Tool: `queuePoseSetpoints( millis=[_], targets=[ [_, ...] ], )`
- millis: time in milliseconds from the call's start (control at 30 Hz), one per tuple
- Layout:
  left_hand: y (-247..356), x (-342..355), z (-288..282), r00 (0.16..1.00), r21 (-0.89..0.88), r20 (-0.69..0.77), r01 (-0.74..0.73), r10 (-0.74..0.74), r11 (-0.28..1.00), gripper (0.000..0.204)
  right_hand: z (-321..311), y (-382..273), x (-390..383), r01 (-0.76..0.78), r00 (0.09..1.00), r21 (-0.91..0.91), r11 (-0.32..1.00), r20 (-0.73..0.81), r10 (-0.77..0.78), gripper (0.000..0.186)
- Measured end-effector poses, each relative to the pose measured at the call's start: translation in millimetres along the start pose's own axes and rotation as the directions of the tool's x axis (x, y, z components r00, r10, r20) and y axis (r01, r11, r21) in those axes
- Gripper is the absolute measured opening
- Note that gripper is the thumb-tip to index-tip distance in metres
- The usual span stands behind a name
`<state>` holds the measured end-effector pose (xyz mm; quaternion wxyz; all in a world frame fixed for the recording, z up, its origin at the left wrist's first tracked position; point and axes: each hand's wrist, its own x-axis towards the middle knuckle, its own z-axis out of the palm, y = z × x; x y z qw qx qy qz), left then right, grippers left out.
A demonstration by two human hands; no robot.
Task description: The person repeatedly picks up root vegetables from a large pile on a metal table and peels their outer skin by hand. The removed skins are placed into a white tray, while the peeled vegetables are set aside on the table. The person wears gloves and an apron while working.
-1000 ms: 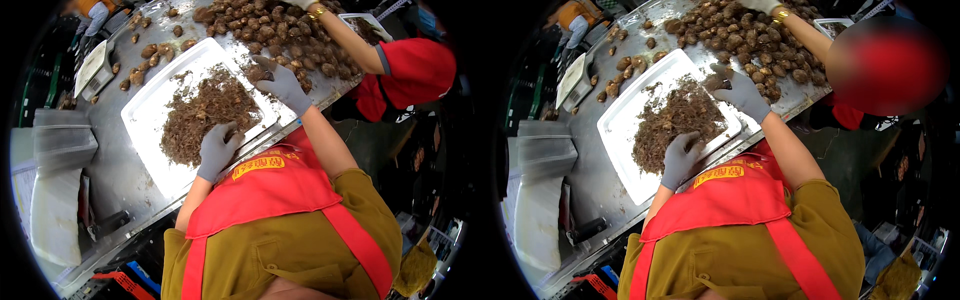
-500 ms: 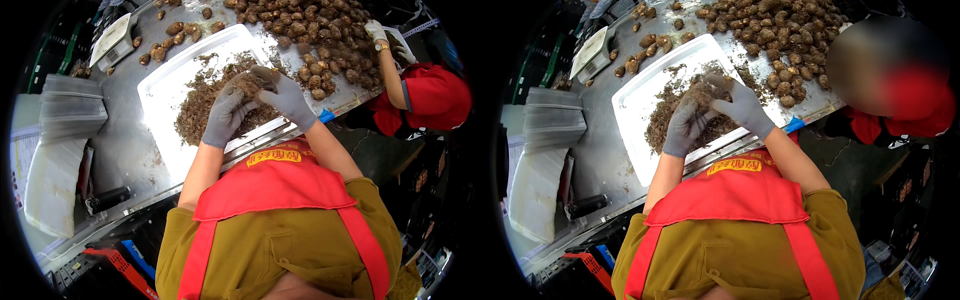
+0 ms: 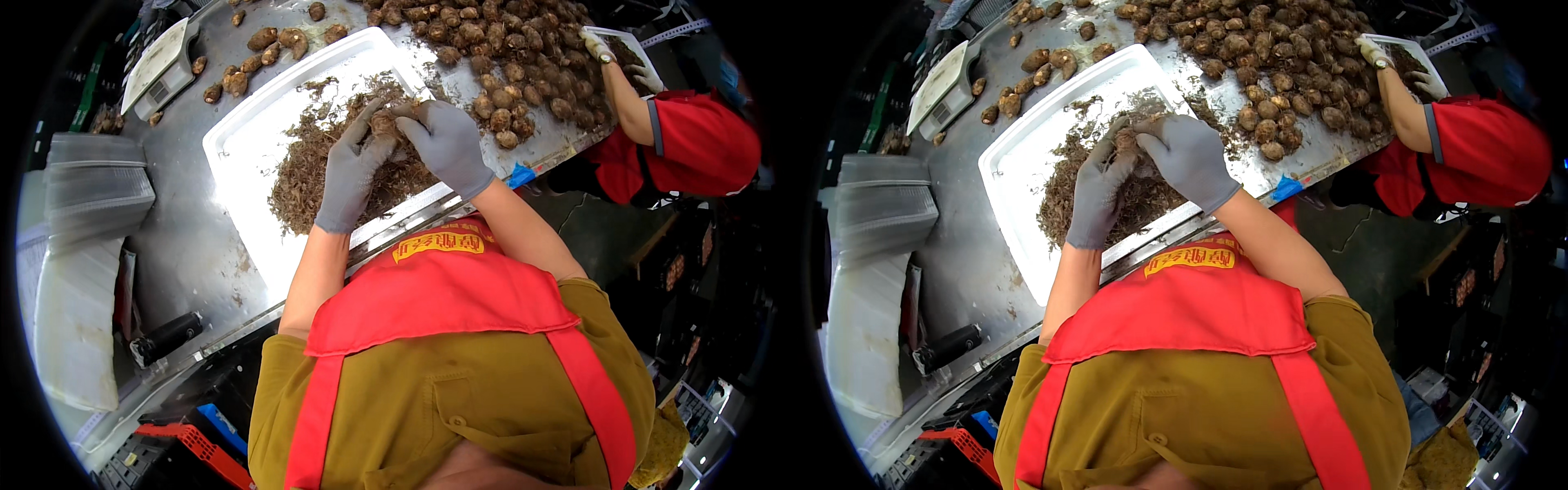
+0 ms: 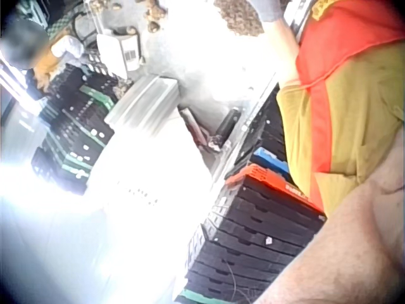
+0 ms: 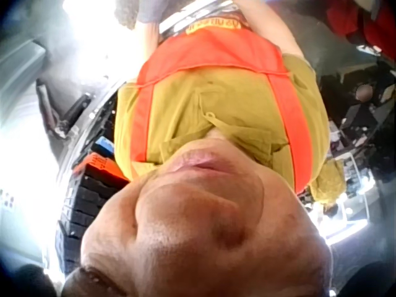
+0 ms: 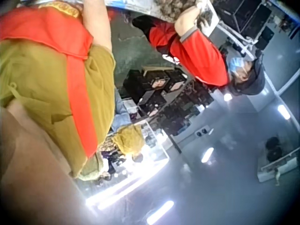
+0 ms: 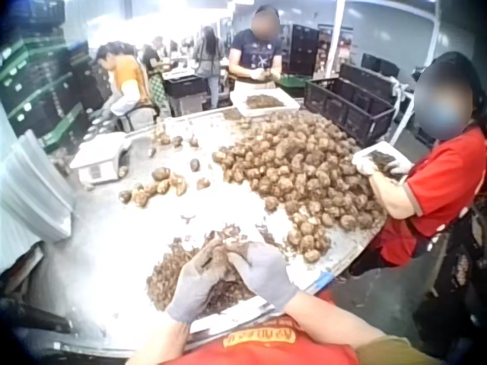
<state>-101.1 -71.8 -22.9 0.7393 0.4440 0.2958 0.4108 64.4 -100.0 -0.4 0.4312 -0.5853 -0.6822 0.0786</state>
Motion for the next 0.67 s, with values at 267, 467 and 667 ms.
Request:
queuePoseSetpoints(
  millis=[267,467,667],
  targets=[
    [16.0,-12.9,10.0,0.976,0.370,-0.182,-0.044,0.119,0.928,0.050,22.7,8.6,8.5,-0.148,0.988,0.168,0.975,0.068,0.139,0.020],
    [-4.2,-17.8,7.8,0.931,0.100,-0.282,-0.210,0.231,0.972,0.075,32.3,44.9,-2.5,-0.238,0.817,-0.091,0.967,0.520,0.250,0.024],
    [-9.5,-27.1,10.8,0.954,-0.150,-0.296,-0.103,0.055,0.983,0.081,6.5,49.7,20.5,-0.412,0.750,0.268,0.871,0.642,0.158,0.030]
  ],
)
